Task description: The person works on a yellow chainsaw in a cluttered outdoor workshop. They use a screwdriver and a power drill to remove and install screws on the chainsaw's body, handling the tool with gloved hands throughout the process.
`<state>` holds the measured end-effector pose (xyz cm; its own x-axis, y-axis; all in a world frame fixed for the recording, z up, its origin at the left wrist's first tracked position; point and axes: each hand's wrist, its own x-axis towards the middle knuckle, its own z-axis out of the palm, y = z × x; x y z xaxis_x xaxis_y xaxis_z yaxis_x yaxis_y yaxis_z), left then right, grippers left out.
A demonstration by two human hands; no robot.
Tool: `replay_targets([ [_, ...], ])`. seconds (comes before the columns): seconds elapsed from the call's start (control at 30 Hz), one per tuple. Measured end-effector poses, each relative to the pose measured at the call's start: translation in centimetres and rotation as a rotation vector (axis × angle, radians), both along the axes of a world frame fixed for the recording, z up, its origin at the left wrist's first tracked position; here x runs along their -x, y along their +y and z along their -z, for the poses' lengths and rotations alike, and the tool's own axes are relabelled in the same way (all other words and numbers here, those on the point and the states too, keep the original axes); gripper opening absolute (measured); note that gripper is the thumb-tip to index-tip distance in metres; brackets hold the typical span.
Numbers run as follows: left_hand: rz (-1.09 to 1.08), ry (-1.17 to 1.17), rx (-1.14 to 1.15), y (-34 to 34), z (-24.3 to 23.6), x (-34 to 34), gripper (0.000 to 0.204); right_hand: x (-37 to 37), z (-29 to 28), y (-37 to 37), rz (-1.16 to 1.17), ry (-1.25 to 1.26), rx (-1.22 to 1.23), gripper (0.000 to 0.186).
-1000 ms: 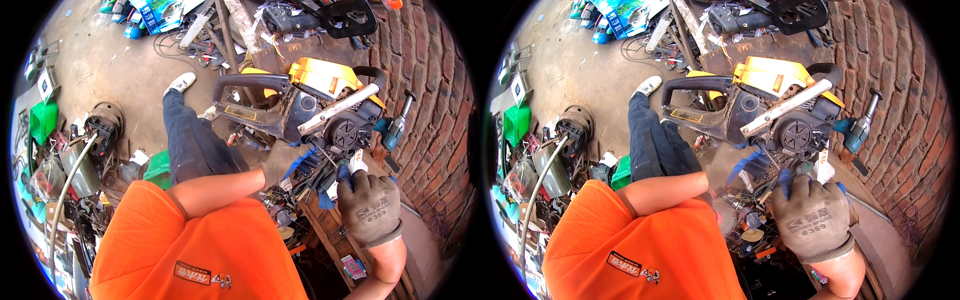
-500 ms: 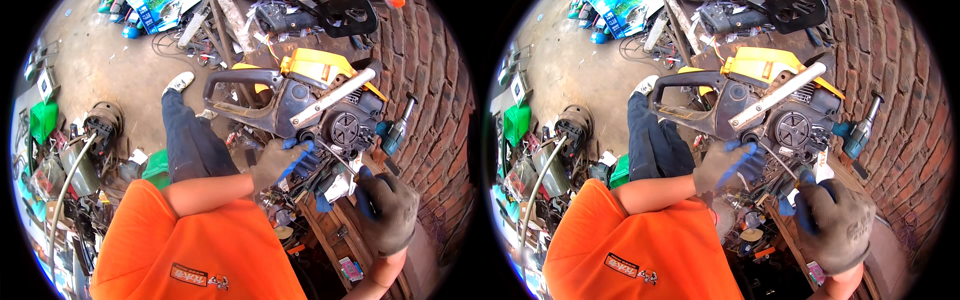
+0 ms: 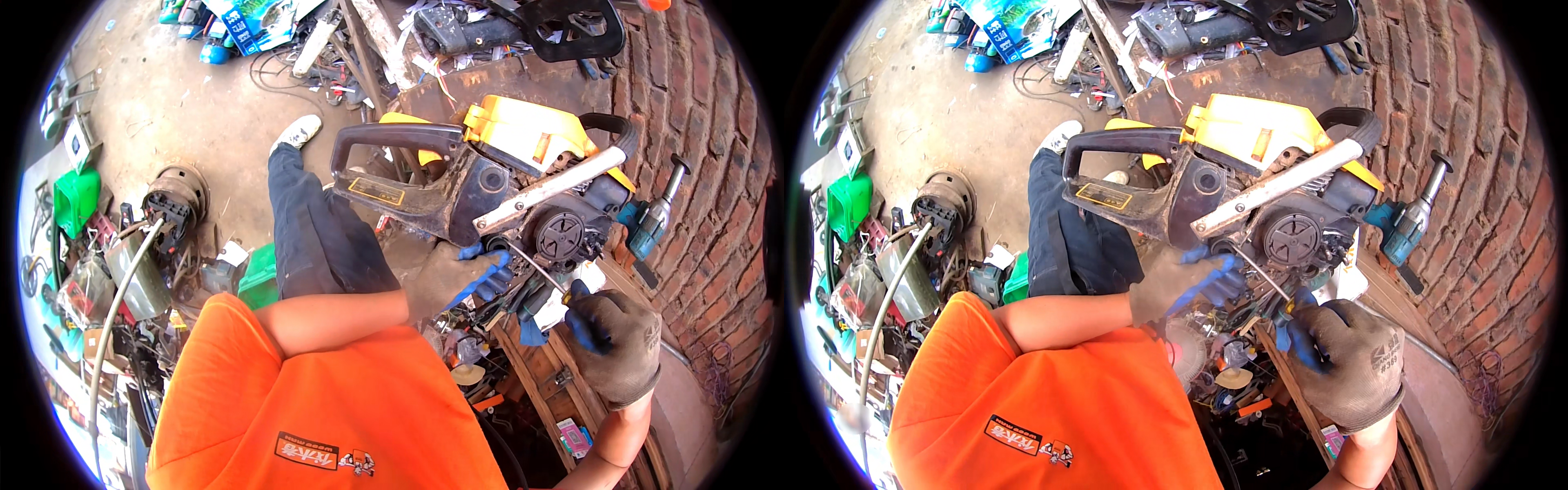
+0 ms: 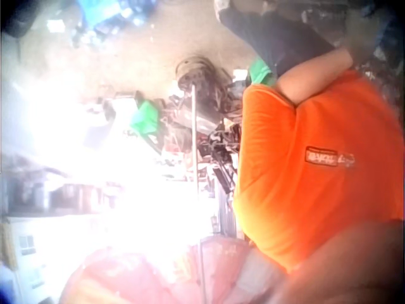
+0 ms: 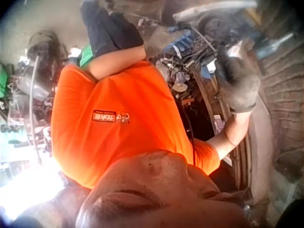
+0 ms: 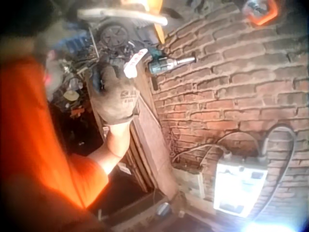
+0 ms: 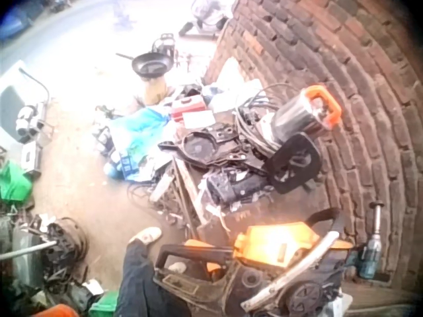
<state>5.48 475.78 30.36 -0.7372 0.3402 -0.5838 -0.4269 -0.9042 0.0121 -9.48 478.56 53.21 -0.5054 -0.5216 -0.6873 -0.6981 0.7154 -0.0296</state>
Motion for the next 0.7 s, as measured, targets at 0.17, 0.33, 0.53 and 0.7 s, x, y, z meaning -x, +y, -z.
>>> replay_targets([
  [0.17, -0.043, 0.066, 0.080, 0.1, 0.2, -0.4, 0.030, 0.2, 0.1, -0.5, -0.138, -0.043, -0.106, 0.028],
  [0.33, -0.093, 0.095, 0.210, 2.4, 2.2, -1.1, 0.031, -0.2, 0.5, -2.9, -0.263, -0.055, -0.206, 0.016],
  [0.53, 0.034, -0.058, 0.357, 1.1, -0.1, -0.5, 0.036, -2.3, 0.7, -4.5, -0.311, -0.092, -0.408, 0.020],
  [0.7, 0.029, -0.045, 0.537, 1.2, -0.3, -0.6, 0.034, -6.3, 1.3, -2.6, -0.428, -0.043, -0.304, 0.029],
])
